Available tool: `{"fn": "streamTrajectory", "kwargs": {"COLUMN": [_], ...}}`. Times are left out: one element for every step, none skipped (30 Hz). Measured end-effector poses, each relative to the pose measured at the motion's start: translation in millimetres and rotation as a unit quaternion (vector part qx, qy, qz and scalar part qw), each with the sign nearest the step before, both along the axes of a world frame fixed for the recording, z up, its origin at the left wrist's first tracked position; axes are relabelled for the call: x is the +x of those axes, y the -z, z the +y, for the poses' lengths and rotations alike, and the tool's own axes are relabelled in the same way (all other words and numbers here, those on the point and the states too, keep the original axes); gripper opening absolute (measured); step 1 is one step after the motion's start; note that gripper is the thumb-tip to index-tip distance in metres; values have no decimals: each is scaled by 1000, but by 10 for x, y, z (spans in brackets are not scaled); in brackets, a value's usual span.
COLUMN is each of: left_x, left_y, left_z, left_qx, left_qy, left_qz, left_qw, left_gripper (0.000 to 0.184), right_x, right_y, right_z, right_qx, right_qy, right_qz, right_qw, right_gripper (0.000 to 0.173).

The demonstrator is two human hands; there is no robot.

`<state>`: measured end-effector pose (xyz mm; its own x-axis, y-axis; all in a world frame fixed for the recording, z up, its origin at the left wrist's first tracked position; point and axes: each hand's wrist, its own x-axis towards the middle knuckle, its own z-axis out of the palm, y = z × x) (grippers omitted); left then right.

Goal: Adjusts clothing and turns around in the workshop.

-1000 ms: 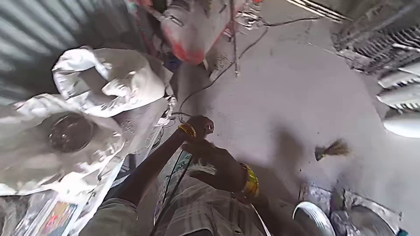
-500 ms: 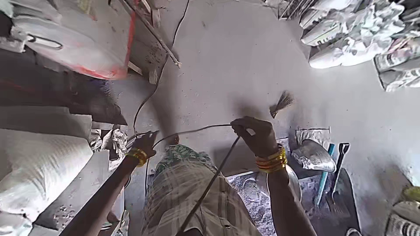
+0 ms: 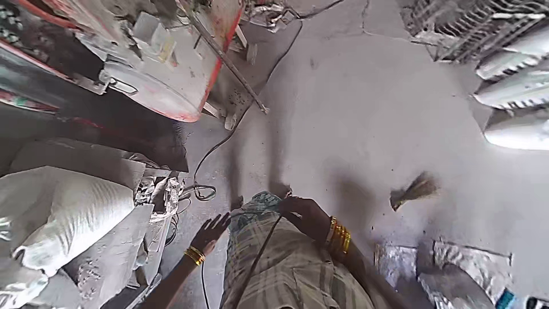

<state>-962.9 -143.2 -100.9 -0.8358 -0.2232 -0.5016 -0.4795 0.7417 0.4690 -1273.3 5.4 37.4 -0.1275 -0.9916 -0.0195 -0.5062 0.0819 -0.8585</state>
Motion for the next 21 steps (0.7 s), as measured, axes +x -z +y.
{"fn": "streamTrajectory", "kwargs": {"left_x": [-81,-189,-301,-411,-520,-622,-720,-810,-905,-1024,-1148,-1263,-1368,-1454,-1556,-1670,-1809,-1973,-2146,-2321,-2492], "left_y": [42,52,27,-21,-99,-197,-300,-373,-439,-507,-523,-493,-499,-524,-564,-576,-594,-623,-632,-633,-609], "left_z": [189,375,558,735,897,1028,1135,1218,1270,1287,1294,1308,1302,1271,1205,1105,986,861,732,593,449], "left_qx": [-23,-38,-42,-43,-38,-33,-20,-15,11,73,154,227,287,310,314,308,313,333,357,382,401], "left_qy": [-8,-22,-41,-62,-85,-107,-130,-153,-182,-226,-292,-375,-445,-474,-487,-490,-497,-510,-516,-506,-476], "left_qz": [31,49,61,76,92,106,114,125,114,79,54,66,89,109,127,144,150,156,169,173,171], "left_qw": [999,998,996,994,991,988,985,980,977,968,942,896,843,817,805,802,795,778,760,754,764], "left_gripper": [65,69,70,67,62,59,57,57,58,59,56,56,58,59,51,42,38,32,27,22,20], "right_x": [-183,-363,-525,-674,-815,-946,-1067,-1172,-1265,-1345,-1420,-1497,-1571,-1648,-1735,-1831,-1932,-2039,-2160,-2283,-2409], "right_y": [-25,-52,-68,-64,-44,-30,-16,-17,-21,-24,-26,-20,-13,-14,-27,-40,-49,-51,-39,-16,11], "right_z": [19,38,65,100,135,167,187,190,178,155,127,98,66,40,17,-11,-34,-55,-84,-118,-157], "right_qx": [-1,4,11,7,-4,-15,-31,-46,-60,-67,-73,-79,-87,-96,-103,-111,-117,-121,-127,-132,-137], "right_qy": [-1,2,8,20,33,44,52,56,56,53,49,47,51,59,68,78,85,90,95,101,109], "right_qz": [7,16,28,43,53,53,47,39,36,34,33,38,49,62,76,90,99,104,106,105,105], "right_qw": [1000,1000,1000,999,998,998,997,997,996,996,996,995,994,992,989,987,984,983,982,980,979], "right_gripper": [18,18,19,21,22,23,24,25,26,26,25,24,24,24,24,24,24,24,23,23,22]}}
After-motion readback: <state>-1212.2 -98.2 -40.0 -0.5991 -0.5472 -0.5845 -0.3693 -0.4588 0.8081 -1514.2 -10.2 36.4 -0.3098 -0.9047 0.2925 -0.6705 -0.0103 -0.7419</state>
